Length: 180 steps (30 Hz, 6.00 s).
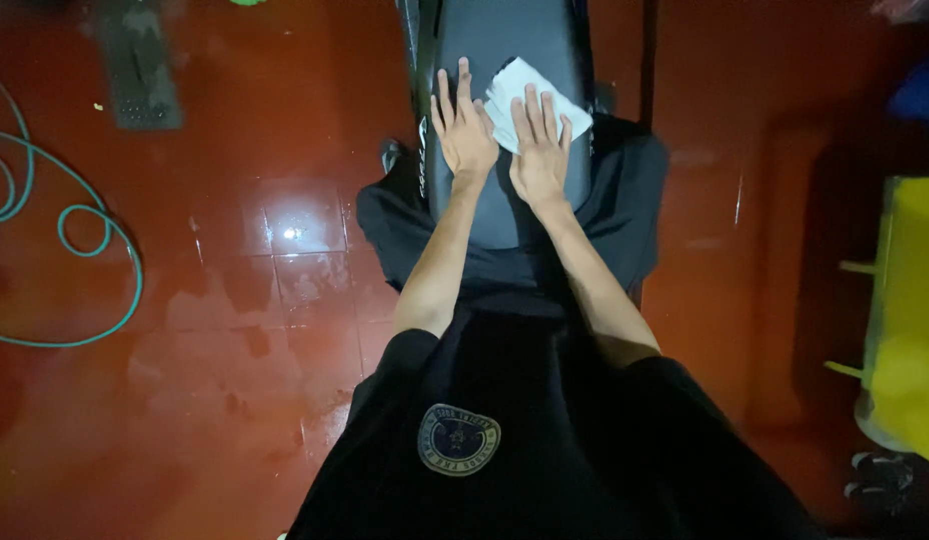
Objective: The person wipes the seat of a motorcycle with a white cloth. They repeatedly wipe different sections of the seat, fold the cloth, and continue cleaning the surface.
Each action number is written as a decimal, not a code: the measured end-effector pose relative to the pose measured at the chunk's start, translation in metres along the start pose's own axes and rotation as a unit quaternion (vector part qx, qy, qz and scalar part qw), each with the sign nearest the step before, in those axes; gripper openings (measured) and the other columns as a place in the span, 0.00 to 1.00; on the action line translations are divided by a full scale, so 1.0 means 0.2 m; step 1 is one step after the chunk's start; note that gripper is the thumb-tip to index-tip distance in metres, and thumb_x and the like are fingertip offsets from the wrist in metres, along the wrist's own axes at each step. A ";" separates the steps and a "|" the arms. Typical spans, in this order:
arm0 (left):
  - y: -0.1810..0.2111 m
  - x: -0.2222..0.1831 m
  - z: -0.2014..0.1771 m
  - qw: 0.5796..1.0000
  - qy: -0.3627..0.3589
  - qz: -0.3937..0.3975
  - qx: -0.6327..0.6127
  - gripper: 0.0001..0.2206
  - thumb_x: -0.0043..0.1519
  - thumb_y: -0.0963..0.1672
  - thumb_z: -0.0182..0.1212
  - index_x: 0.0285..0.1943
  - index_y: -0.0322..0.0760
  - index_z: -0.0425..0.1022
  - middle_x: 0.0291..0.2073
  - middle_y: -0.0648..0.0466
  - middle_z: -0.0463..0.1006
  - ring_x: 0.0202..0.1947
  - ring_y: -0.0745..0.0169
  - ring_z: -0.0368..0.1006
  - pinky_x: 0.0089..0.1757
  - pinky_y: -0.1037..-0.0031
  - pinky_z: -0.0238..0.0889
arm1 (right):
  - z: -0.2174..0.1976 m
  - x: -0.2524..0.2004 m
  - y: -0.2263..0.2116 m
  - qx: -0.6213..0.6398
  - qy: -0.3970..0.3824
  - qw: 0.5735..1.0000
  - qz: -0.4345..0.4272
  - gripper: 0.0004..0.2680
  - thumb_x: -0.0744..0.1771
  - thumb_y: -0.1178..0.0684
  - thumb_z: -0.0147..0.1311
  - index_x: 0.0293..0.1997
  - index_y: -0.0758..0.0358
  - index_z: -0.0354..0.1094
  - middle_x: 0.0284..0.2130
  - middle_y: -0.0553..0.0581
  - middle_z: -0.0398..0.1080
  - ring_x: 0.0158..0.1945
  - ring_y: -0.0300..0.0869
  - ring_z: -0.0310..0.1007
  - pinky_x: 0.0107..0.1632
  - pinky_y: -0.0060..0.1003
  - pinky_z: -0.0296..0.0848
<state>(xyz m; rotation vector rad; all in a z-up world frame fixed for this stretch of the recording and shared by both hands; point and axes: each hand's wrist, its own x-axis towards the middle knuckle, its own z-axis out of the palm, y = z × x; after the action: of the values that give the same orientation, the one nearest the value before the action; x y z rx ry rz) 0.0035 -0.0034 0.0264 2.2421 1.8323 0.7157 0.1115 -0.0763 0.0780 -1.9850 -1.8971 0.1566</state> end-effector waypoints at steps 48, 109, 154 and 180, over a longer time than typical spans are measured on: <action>-0.01 0.00 0.07 0.993 0.114 0.041 0.014 0.14 0.67 0.42 0.47 0.61 0.45 0.67 0.74 0.59 0.63 0.76 0.45 0.53 0.67 0.46 0.48 | 0.11 0.37 0.13 -0.015 0.119 0.991 -0.060 0.28 0.61 0.61 0.55 0.72 0.54 0.62 0.72 0.60 0.56 0.73 0.58 0.50 0.65 0.56 0.50; -0.04 0.04 -0.02 0.996 0.074 0.053 -0.023 0.13 0.71 0.46 0.40 0.60 0.45 0.67 0.75 0.57 0.60 0.76 0.46 0.51 0.67 0.48 0.46 | 0.18 0.23 0.20 0.629 0.031 0.718 0.295 0.12 0.69 0.56 0.56 0.60 0.58 0.72 0.48 0.57 0.77 0.49 0.39 0.75 0.55 0.43 0.75; -0.02 0.63 -0.06 0.981 -0.048 0.178 0.051 0.45 0.51 0.34 0.56 0.81 0.57 0.54 0.81 0.57 0.43 0.81 0.48 0.35 0.76 0.51 0.33 | -0.04 -0.01 0.17 0.064 0.098 0.991 0.061 0.22 0.68 0.53 0.55 0.72 0.64 0.58 0.74 0.59 0.49 0.71 0.65 0.56 0.70 0.55 0.60; 0.11 -0.35 -0.20 0.764 -0.247 -0.401 -0.441 0.34 0.59 0.59 0.68 0.63 0.32 0.74 0.52 0.41 0.79 0.56 0.49 0.75 0.53 0.60 0.67 | -0.11 -0.05 0.21 0.395 -0.032 0.905 0.157 0.14 0.73 0.46 0.43 0.68 0.48 0.66 0.71 0.55 0.57 0.77 0.63 0.35 0.75 0.59 0.42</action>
<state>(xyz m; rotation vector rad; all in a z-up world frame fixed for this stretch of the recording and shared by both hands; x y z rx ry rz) -0.0044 -0.0830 0.0526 0.8009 1.4670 0.5385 0.1575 -0.0899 0.0810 -1.6700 -1.2126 0.9274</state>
